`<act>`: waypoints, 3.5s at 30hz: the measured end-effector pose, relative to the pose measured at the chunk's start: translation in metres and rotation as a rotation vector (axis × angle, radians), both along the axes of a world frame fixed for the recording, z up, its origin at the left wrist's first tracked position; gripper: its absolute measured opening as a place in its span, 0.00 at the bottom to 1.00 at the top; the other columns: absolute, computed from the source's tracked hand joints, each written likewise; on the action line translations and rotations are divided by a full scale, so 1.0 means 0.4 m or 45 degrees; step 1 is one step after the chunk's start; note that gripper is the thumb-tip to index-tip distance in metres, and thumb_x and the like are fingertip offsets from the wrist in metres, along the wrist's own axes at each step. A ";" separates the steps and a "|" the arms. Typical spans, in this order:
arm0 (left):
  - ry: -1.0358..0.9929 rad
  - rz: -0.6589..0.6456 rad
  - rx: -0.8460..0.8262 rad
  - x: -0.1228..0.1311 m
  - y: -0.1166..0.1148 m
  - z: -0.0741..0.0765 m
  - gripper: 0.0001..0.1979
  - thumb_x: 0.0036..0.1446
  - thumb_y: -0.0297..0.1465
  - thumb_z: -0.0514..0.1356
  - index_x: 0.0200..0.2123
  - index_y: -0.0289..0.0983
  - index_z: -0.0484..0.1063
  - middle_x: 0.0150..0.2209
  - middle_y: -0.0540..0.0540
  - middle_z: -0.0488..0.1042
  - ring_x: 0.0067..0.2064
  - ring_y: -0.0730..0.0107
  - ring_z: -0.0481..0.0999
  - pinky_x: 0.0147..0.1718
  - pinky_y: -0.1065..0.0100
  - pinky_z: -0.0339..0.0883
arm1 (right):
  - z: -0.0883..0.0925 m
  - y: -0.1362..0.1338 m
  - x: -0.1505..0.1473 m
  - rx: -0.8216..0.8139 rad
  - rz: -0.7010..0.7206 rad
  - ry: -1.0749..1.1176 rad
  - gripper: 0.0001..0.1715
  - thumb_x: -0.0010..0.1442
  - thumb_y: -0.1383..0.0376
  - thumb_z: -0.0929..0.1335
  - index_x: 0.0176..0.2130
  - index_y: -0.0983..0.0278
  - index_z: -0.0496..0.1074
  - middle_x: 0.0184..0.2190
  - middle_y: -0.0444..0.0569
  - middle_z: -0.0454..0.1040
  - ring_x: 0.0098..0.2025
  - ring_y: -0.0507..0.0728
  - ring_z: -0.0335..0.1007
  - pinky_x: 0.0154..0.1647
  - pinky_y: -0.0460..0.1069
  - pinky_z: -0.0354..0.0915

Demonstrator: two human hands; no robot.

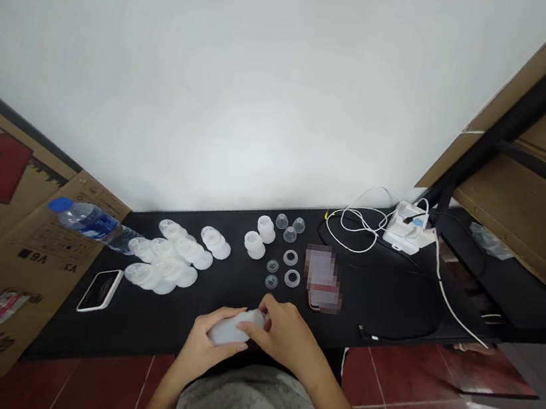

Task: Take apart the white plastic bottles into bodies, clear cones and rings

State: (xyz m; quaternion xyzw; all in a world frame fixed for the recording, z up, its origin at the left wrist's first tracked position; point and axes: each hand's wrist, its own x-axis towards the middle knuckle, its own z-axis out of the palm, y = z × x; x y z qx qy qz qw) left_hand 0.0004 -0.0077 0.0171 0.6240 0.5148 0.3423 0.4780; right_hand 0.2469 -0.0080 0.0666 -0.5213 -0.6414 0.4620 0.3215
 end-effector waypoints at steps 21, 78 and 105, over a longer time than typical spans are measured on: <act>-0.239 0.338 0.043 -0.085 -0.015 -0.079 0.28 0.66 0.57 0.64 0.46 0.36 0.82 0.38 0.42 0.80 0.41 0.57 0.79 0.40 0.63 0.74 | -0.078 0.017 0.042 0.071 -0.168 0.437 0.21 0.67 0.55 0.76 0.58 0.54 0.79 0.53 0.53 0.78 0.44 0.58 0.79 0.42 0.52 0.78; -0.001 -0.083 0.419 0.080 0.064 -0.074 0.06 0.73 0.32 0.63 0.46 0.42 0.81 0.59 0.41 0.84 0.46 0.62 0.87 0.47 0.62 0.81 | -0.212 0.025 -0.051 0.660 -0.348 0.047 0.08 0.74 0.65 0.71 0.41 0.59 0.82 0.36 0.49 0.85 0.35 0.57 0.83 0.38 0.49 0.78; -0.104 0.071 0.496 0.091 0.058 -0.067 0.05 0.71 0.32 0.67 0.45 0.42 0.84 0.56 0.40 0.86 0.57 0.53 0.87 0.58 0.52 0.82 | -0.190 0.029 -0.050 0.162 -0.316 0.436 0.16 0.71 0.51 0.74 0.45 0.61 0.80 0.33 0.49 0.86 0.29 0.57 0.85 0.34 0.51 0.84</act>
